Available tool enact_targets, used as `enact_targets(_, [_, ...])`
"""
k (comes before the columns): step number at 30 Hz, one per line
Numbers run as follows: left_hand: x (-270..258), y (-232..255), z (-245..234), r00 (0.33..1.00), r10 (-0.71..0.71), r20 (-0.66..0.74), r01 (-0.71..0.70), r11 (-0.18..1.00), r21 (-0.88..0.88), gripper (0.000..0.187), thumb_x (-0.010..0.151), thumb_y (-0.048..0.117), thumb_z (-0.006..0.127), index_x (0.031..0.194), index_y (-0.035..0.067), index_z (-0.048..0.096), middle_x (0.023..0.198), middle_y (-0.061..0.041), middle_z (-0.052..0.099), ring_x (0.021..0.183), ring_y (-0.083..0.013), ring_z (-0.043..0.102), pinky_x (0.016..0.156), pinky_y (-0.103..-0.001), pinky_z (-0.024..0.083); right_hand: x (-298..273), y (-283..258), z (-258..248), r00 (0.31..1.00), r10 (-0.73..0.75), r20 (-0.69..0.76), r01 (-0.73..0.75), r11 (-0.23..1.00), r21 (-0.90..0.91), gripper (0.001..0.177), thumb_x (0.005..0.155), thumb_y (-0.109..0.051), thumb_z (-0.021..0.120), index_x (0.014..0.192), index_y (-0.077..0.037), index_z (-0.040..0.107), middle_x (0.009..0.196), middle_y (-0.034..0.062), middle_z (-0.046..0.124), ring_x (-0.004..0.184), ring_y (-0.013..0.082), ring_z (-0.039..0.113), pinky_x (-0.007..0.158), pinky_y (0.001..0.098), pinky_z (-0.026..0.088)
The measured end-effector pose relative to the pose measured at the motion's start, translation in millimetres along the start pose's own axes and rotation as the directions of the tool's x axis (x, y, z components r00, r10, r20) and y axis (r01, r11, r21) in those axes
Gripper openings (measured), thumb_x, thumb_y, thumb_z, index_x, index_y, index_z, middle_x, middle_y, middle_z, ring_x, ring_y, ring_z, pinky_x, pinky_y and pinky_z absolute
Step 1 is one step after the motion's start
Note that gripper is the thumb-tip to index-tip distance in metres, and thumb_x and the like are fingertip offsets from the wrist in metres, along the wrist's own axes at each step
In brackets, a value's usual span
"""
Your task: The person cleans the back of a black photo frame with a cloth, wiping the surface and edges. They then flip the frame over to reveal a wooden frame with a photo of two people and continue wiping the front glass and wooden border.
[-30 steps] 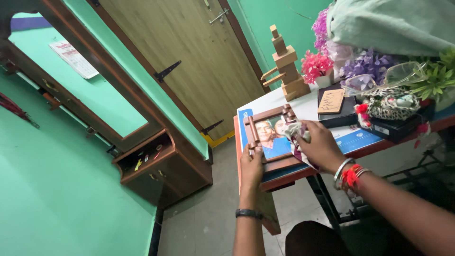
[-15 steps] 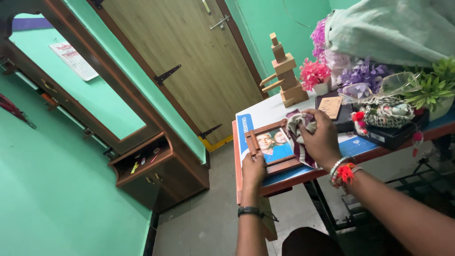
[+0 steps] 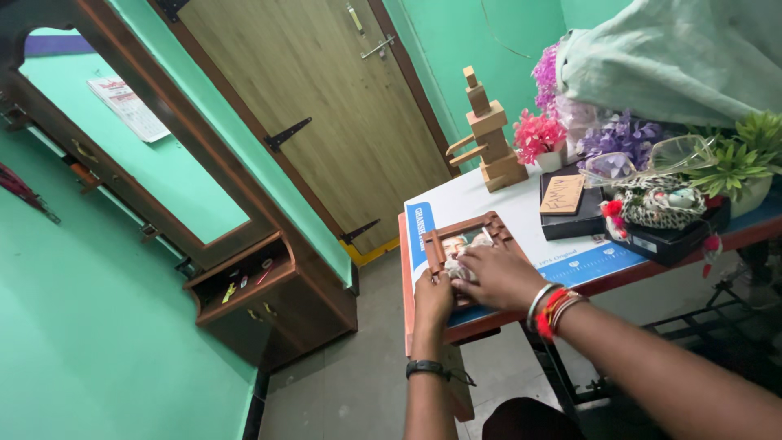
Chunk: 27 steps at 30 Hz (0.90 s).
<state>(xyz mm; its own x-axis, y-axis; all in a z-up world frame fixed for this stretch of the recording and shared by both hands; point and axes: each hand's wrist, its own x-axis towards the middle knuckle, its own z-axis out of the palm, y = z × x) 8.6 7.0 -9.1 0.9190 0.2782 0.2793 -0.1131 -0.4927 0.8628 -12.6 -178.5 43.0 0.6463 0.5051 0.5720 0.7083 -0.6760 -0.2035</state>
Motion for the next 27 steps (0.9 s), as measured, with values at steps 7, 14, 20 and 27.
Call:
enact_targets(7, [-7,16,-2,0.994,-0.11,-0.002,0.11,0.994,0.011,0.041,0.101,0.03,0.048,0.107,-0.003,0.072,0.093,-0.021,0.077,0.085,-0.0304,0.075,0.078,-0.043,0.057,-13,3,-34,0.935,0.123,0.334,-0.242,0.908,0.343,0.044,0.095,-0.042,0.059,0.126,-0.012,0.068,0.122,0.0115,0.072,0.112,0.0269,0.07,0.099,0.04,0.053])
enact_targets(14, [-8,15,1,0.996,0.044,-0.076,-0.034,0.992,0.12,0.037,0.102,0.031,0.053,0.111,0.0,0.072,0.09,-0.017,0.073,0.082,-0.0279,0.07,0.073,-0.04,0.054,-3,16,-11,0.991,0.047,0.126,-0.086,0.944,0.32,0.025,0.091,-0.026,0.068,0.109,-0.01,0.074,0.117,0.008,0.074,0.102,0.027,0.072,0.093,0.04,0.056])
enact_targets(20, [-25,28,-5,0.994,-0.027,0.11,0.033,0.998,-0.06,0.038,0.105,0.031,0.05,0.104,0.0,0.072,0.069,-0.01,0.067,0.059,-0.0176,0.062,0.055,-0.035,0.049,37,37,11,0.907,0.375,0.193,-0.367,0.927,-0.08,0.023,0.093,-0.027,0.067,0.11,-0.016,0.076,0.116,0.012,0.074,0.109,0.0297,0.07,0.1,0.043,0.053])
enact_targets(27, [-26,30,-3,0.996,-0.088,0.022,0.089,0.996,-0.029,0.037,0.103,0.032,0.05,0.102,0.001,0.071,0.074,-0.011,0.071,0.065,-0.0202,0.069,0.061,-0.037,0.054,26,32,14,0.989,0.077,0.126,-0.111,0.952,0.286,0.025,0.092,-0.026,0.067,0.107,-0.008,0.077,0.113,0.0148,0.074,0.103,0.0328,0.07,0.092,0.0442,0.054])
